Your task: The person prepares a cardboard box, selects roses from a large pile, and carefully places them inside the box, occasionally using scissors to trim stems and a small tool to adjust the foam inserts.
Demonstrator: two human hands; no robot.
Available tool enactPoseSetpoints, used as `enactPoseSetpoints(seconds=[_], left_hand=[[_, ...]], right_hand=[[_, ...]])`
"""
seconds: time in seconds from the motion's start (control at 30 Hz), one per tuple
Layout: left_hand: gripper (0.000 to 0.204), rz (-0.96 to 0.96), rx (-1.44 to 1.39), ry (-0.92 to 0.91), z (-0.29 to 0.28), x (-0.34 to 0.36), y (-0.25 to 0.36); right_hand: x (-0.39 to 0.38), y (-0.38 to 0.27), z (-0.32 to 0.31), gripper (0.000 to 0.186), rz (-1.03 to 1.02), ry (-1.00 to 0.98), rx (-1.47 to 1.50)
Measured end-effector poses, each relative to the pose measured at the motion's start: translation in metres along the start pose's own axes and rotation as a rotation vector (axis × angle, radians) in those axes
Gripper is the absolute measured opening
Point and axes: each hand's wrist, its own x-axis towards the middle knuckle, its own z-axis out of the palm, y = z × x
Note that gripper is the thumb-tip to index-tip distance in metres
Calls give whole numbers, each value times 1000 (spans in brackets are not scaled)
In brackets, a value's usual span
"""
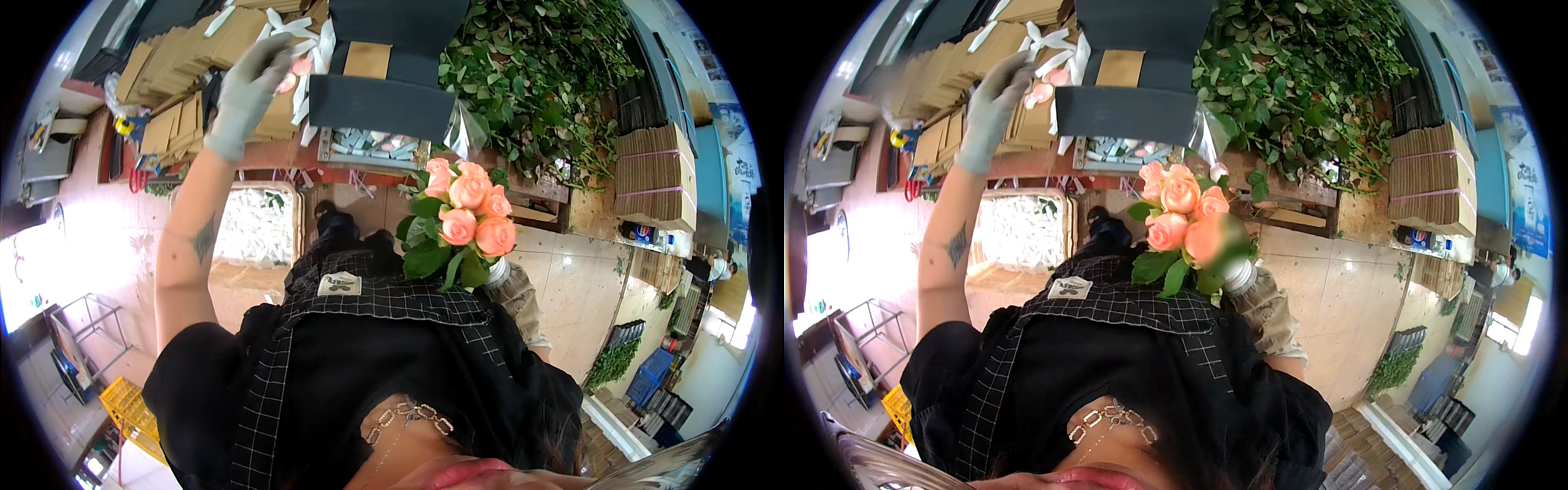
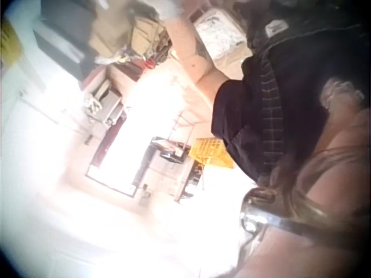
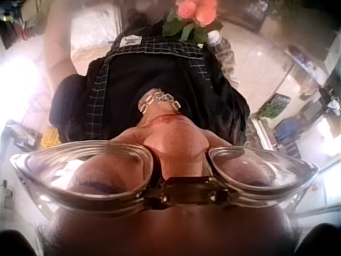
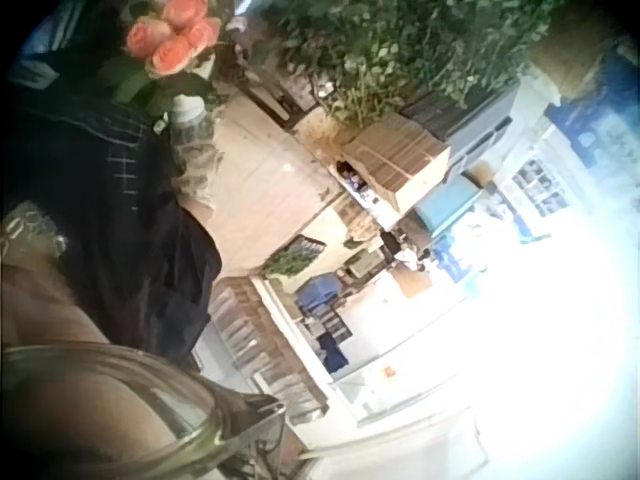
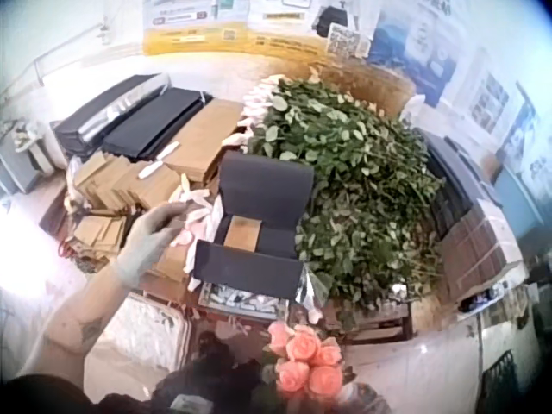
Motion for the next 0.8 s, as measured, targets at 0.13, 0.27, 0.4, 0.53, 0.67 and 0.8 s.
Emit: enactPoseSetpoints(seconds=[0.13,0.27,0.4,0.53,0.67,0.8], left_hand=[[32,60,419,-764,21,45,-51],[21,305,907,-1027,42,53,0],[17,480,890,-967,48,64,-3],[20,491,785,-1304,49,94,-4],[28,-6,-115,-1576,80,133,-75],[31,-1182,-2118,-1293,157,112,-150]], right_hand=[[21,-16,10,25,10,84,-228],[24,-64,19,23,-79,272,-654],[22,-169,61,23,-328,521,-1434],[63,-248,128,12,-558,552,-1886],[137,-245,156,26,-610,576,-1678],[192,-141,122,60,-497,363,-1943]])
